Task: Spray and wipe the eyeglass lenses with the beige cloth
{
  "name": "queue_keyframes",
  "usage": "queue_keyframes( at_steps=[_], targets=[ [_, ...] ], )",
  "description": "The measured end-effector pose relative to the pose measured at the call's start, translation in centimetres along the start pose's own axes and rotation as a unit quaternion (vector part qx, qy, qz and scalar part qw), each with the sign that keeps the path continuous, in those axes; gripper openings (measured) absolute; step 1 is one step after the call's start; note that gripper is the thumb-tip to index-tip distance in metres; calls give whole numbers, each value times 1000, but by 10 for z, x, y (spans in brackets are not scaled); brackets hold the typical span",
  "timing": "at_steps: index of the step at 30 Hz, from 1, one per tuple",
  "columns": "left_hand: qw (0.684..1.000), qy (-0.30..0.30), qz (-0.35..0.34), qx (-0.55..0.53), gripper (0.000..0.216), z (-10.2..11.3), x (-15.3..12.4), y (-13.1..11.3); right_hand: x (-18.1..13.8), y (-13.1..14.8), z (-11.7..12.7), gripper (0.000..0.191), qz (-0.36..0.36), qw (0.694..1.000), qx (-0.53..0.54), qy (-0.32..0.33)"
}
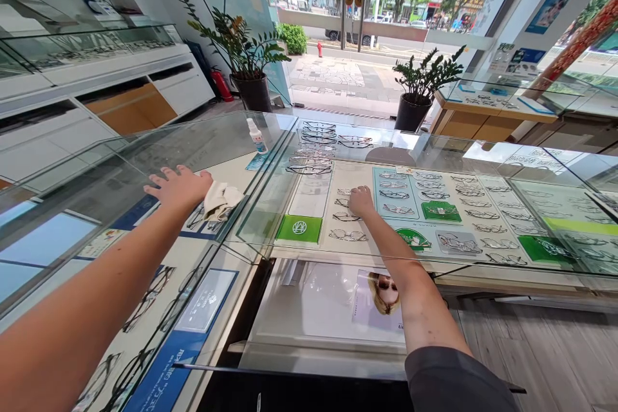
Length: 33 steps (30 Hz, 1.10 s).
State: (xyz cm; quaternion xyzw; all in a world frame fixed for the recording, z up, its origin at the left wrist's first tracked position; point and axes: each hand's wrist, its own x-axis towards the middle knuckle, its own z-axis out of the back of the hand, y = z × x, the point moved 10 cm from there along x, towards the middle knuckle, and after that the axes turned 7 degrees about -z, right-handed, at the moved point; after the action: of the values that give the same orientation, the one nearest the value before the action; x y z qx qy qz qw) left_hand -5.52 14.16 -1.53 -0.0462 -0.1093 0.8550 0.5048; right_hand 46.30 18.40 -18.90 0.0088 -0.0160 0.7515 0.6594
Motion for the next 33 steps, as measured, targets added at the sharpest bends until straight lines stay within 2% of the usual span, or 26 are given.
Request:
queue_keyframes(
  at_steps=[9, 15, 25, 30, 33],
  targets=[
    [1000, 13, 2, 8, 92, -3, 2, 2, -2, 4, 3, 44, -5, 1000, 19, 19],
    [1000, 10, 5, 6, 92, -4, 2, 3, -10, -2, 5, 31, 18, 998, 34, 42],
    [1000, 5, 3, -1, 93, 1, -2, 0, -16, -2, 11, 34, 29, 998, 41, 44],
    [1000, 7, 0, -1, 92, -2, 1, 1, -25, 4, 34, 30, 27, 998, 45, 29],
    [1000, 4, -5, -4, 93, -2, 2, 2, -39, 27, 60, 33, 33, 998, 52, 5]
  ],
)
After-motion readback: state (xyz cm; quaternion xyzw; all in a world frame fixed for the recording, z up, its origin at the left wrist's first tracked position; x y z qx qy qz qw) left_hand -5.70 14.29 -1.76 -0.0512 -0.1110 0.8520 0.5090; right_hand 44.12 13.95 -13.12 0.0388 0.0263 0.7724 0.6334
